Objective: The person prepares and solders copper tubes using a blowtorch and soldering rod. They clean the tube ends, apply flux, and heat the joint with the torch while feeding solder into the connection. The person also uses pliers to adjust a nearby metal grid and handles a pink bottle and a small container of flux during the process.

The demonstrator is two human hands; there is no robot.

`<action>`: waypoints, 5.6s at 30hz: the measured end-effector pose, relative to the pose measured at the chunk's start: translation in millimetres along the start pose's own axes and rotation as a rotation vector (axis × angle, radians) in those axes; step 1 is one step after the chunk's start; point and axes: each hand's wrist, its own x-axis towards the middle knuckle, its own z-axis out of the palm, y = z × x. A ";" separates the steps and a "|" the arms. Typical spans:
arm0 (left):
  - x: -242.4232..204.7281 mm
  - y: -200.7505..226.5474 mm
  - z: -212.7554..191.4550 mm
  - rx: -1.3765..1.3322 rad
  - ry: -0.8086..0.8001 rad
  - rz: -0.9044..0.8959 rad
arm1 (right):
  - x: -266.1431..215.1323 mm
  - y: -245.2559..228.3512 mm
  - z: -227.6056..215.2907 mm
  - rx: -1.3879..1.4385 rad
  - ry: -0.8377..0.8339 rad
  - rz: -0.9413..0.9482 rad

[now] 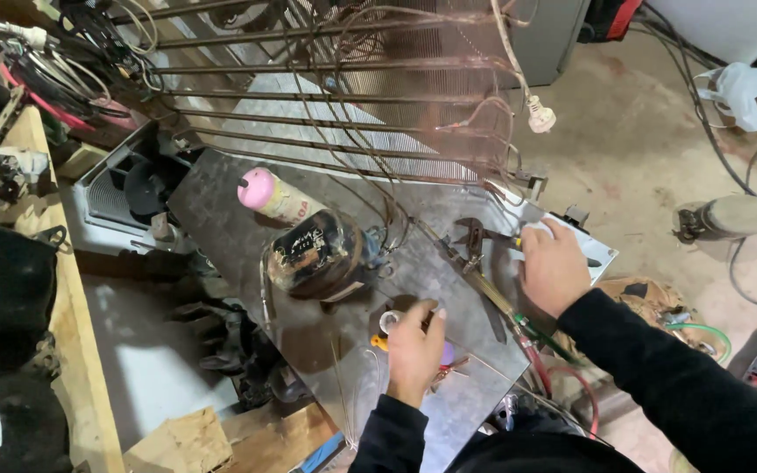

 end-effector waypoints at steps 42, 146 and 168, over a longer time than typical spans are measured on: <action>47.3 56.0 63.7 -0.337 -0.054 0.449 | -2.0 -26.2 -155.1 0.579 0.278 0.125; 133.3 23.9 -82.8 0.579 0.423 0.663 | 93.2 -35.6 88.7 0.576 0.069 0.586; 136.3 16.5 -83.9 0.622 0.409 0.648 | 103.7 37.9 26.2 1.306 -0.629 0.695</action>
